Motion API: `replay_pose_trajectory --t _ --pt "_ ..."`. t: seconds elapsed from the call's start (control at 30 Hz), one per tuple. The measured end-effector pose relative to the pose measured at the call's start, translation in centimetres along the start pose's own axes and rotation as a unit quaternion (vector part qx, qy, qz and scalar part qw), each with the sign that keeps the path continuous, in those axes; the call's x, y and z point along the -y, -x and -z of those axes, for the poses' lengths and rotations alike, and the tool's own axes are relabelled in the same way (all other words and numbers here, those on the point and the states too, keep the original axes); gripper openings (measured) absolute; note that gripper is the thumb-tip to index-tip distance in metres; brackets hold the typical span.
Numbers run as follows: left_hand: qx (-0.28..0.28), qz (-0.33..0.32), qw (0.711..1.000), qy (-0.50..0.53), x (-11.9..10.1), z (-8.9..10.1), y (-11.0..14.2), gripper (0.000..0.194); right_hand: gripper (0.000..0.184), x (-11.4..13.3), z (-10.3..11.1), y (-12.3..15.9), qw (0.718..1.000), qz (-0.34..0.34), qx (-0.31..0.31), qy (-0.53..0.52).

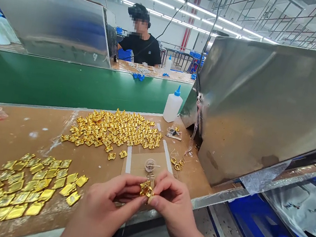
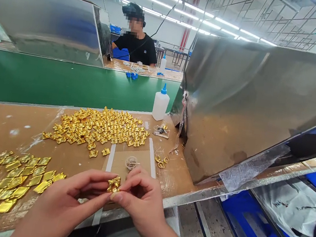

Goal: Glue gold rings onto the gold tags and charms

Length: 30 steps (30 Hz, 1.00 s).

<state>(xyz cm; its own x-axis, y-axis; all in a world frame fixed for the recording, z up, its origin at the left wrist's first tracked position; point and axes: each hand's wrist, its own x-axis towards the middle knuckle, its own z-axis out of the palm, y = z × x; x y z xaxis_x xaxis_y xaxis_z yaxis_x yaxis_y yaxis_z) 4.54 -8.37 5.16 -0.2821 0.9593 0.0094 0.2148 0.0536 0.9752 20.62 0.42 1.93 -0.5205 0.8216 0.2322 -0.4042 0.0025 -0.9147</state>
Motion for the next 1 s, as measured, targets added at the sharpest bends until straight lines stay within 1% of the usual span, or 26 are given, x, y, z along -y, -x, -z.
replay_pose_trajectory --t 0.1,0.2,0.4,0.57,0.63,0.73,0.83,0.9,1.0 --pt "-0.009 -0.021 1.000 -0.018 -0.1 -0.2 0.0 0.019 0.016 -0.8 -0.2 0.4 0.999 0.014 -0.034 -0.002" --pt "-0.015 -0.031 0.999 -0.025 -0.1 -0.4 0.0 0.018 0.016 -0.9 -0.1 0.4 0.999 0.026 -0.047 0.010" --pt "-0.022 -0.017 0.999 -0.035 0.0 -0.3 -0.1 0.018 0.017 -0.8 -0.2 0.2 0.998 0.023 -0.045 0.043" --pt "-0.031 -0.041 0.998 -0.033 -0.5 -0.3 0.4 0.019 0.014 -0.5 0.0 0.2 0.995 0.024 -0.029 0.091" --pt "-0.041 -0.041 0.998 -0.023 -0.9 -0.3 0.6 0.020 0.013 -0.1 0.1 0.2 0.992 0.035 -0.023 0.120" --pt "-0.044 -0.017 0.999 0.004 -1.5 -0.4 0.9 0.021 0.012 0.5 0.2 0.3 0.984 0.061 -0.013 0.165" --pt "-0.048 0.037 0.997 0.048 -1.9 -0.5 0.9 0.020 0.010 1.0 0.3 0.2 0.972 0.103 0.005 0.211" --pt "-0.049 0.072 0.993 0.082 -1.9 -0.6 0.8 0.018 0.009 1.4 0.3 0.1 0.960 0.138 0.023 0.244" --pt "-0.038 0.089 0.987 0.130 -1.4 -0.7 0.5 0.016 0.007 1.9 0.3 0.0 0.937 0.190 0.058 0.288"
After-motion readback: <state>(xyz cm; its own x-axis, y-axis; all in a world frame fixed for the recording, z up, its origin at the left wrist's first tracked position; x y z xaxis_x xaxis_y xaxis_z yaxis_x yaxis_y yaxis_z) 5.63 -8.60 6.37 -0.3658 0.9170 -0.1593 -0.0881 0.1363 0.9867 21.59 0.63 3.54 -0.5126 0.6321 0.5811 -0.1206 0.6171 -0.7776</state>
